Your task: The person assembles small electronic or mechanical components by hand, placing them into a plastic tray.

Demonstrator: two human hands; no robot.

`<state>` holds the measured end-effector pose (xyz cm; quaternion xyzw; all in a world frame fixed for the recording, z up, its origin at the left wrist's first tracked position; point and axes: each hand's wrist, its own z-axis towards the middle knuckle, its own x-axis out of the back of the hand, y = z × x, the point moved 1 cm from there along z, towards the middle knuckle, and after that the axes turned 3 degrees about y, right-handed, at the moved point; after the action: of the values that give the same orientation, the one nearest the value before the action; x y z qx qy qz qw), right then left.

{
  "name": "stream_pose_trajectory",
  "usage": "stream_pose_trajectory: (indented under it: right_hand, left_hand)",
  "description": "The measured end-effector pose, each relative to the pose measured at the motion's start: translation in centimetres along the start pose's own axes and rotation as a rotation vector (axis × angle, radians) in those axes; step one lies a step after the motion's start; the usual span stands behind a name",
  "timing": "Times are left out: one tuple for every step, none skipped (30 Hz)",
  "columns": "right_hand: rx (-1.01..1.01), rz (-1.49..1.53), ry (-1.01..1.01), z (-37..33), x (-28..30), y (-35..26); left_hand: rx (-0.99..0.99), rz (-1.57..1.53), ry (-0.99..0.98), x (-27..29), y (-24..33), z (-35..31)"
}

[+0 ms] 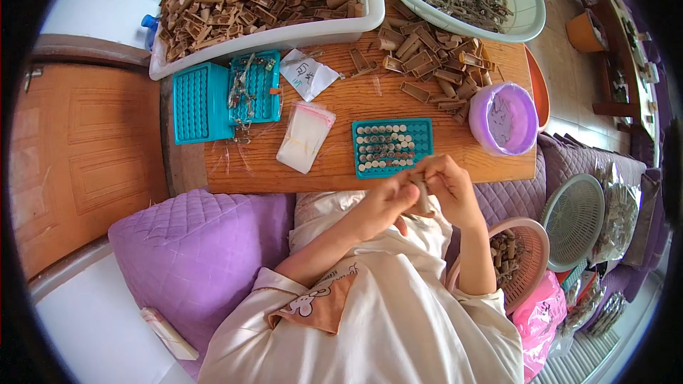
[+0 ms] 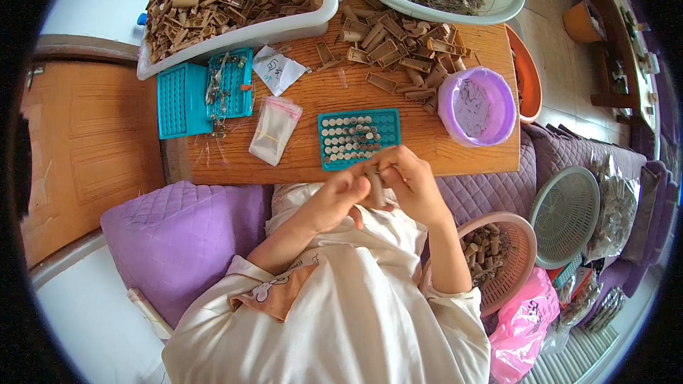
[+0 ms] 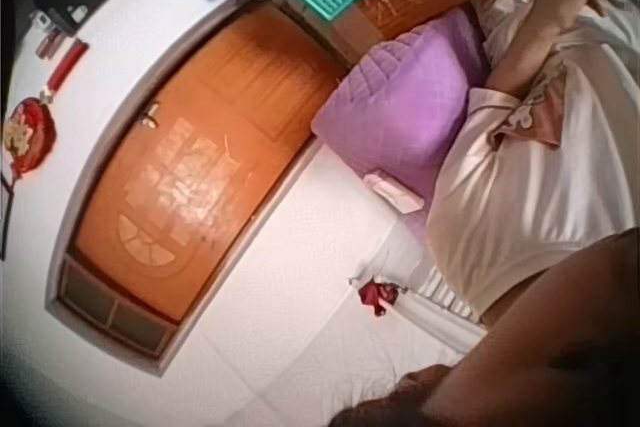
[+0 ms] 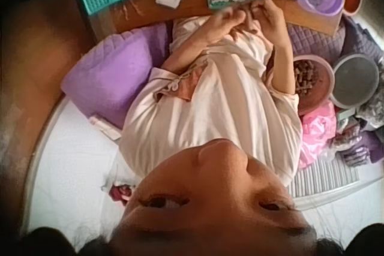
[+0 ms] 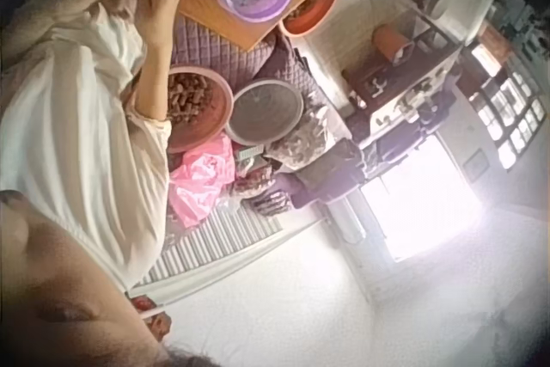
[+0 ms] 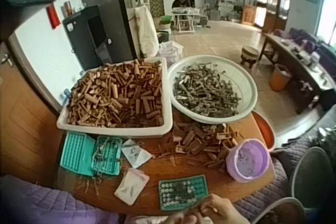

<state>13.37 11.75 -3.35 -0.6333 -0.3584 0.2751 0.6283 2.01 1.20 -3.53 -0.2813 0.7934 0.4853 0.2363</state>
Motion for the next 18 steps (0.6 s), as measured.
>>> stream_pose_trajectory:
  right_hand:
    - [0.05, -0.043, 0.016, -0.1, 0.4, -0.9]
    - [0.055, -0.042, 0.011, -0.6, 1.0, -1.0]
    - [0.026, 0.038, 0.063, -1.5, 2.2, -1.0]
    - [-0.005, 0.114, 0.111, -2.5, 3.6, -1.0]
    - [-0.122, 0.126, 0.116, -4.1, 5.7, -1.4]
    - [-0.241, 0.137, 0.125, -6.0, 8.0, -1.9]
    - [-0.332, 0.132, 0.109, -8.1, 10.3, -1.9]
    - [-0.428, 0.116, 0.107, -10.0, 12.2, -2.7]
    - [-0.475, -0.143, 0.07, -11.3, 13.4, -2.5]
    - [-0.515, -0.405, 0.033, -12.3, 14.3, -2.7]
    - [-0.508, -0.414, 0.032, -13.3, 14.8, -3.0]
    - [-0.55, -0.537, -0.017, -13.9, 15.4, -2.0]
    - [-0.6, -0.666, -0.05, -14.2, 15.7, -1.7]
    - [-0.613, -0.682, -0.031, -14.3, 15.5, -2.2]
    - [-0.44, -0.67, 0.065, -13.4, 15.8, -1.3]
    - [-0.28, -0.659, 0.174, -12.8, 15.9, -1.2]
    - [-0.303, -0.547, 0.268, -11.2, 16.0, -1.9]
    - [-0.327, -0.434, 0.367, -9.0, 15.9, -2.9]
  left_hand:
    - [-0.076, 0.07, -0.015, -0.6, 0.0, 0.1]
    - [-0.152, 0.14, -0.03, -1.0, 0.1, 0.0]
    - [-0.142, 0.15, -0.035, -1.1, 0.3, -0.2]
    - [-0.149, 0.149, -0.031, -0.9, 1.1, -0.4]
    - [-0.187, 0.229, 0.0, -0.5, 2.5, -0.4]
    - [-0.223, 0.308, 0.029, 0.1, 4.0, -0.5]
    - [-0.315, 0.362, 0.12, 1.3, 5.8, -0.2]
    - [-0.406, 0.404, 0.195, 2.2, 8.2, 0.3]
    - [-0.568, 0.569, 0.448, 2.7, 10.7, 0.5]
    - [-0.731, 0.634, 0.622, 3.8, 13.1, 0.8]
    - [-0.921, 0.862, 0.821, 6.4, 15.1, 1.1]
    - [-0.95, 0.982, 1.075, 7.6, 17.2, 0.8]
    - [-0.984, 1.122, 1.232, 8.6, 19.1, 0.9]
    - [-0.94, 1.274, 1.338, 10.2, 20.8, 1.9]
    - [-0.793, 1.395, 1.416, 11.6, 22.2, 2.1]
    - [-0.799, 1.394, 1.41, 12.5, 23.4, 3.0]
    - [-0.544, 1.532, 1.458, 13.4, 24.5, 3.8]
    - [-0.279, 1.657, 1.484, 14.1, 25.4, 5.0]
